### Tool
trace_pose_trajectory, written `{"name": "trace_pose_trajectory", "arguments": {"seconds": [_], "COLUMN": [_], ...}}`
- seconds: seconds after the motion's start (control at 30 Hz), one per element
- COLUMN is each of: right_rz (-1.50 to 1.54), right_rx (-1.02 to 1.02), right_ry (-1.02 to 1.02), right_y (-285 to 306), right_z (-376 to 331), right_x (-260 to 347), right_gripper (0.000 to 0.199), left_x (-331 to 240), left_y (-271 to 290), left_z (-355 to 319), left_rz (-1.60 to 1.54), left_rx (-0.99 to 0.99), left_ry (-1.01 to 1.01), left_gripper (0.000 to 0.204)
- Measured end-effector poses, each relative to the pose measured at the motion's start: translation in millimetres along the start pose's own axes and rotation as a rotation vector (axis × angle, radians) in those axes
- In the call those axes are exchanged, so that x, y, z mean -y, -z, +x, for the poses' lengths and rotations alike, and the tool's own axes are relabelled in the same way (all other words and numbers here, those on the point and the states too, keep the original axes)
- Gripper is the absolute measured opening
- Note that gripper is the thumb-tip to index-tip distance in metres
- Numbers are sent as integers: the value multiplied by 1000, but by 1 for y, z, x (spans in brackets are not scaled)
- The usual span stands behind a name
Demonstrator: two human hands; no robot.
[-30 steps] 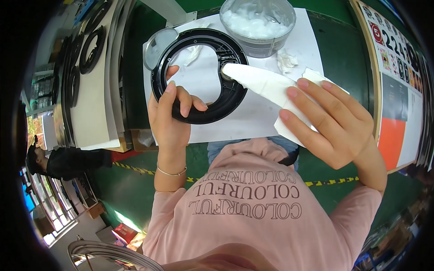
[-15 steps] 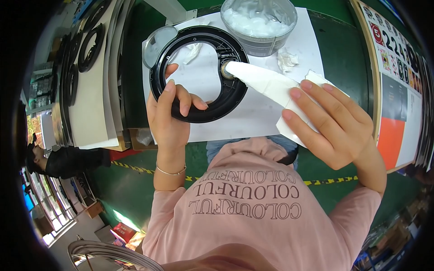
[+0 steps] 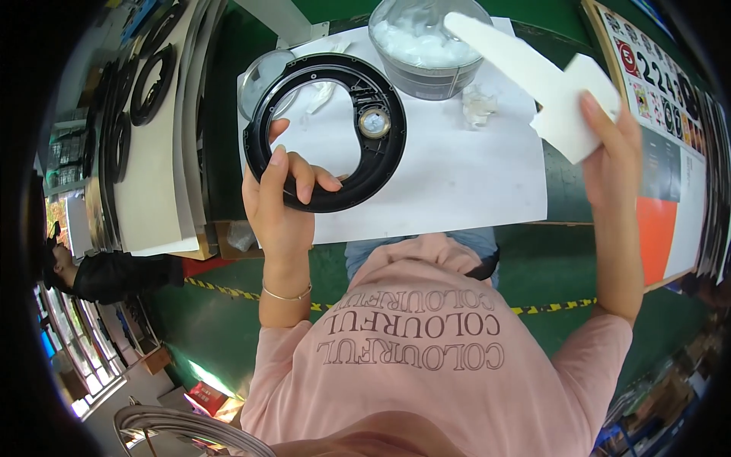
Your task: Applying a white cleaning or coating substance to circular black plastic rings using a spatula and cloth in a factory setting.
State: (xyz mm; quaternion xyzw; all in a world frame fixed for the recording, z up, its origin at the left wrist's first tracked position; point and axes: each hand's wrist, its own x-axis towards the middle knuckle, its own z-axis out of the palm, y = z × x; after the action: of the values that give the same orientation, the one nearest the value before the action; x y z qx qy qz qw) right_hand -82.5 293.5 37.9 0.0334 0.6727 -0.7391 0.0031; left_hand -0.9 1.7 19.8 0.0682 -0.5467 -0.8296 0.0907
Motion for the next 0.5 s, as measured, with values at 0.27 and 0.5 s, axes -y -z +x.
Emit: {"name": "trace_pose_trajectory", "arguments": {"seconds": [0.27,0.5], "right_rz": [409,351], "right_rx": [-69,-107], "right_ry": [-343,-336], "right_y": [-11,9], "right_z": [2,-14], "right_x": [-77,-77], "right_gripper": [37,33], "left_x": [0,7], "left_y": [4,8], "left_z": [-1,5], "left_rz": [12,-7], "left_rx": [-18,-7], "left_ry": [-3,-1], "left_gripper": [29,29]}}
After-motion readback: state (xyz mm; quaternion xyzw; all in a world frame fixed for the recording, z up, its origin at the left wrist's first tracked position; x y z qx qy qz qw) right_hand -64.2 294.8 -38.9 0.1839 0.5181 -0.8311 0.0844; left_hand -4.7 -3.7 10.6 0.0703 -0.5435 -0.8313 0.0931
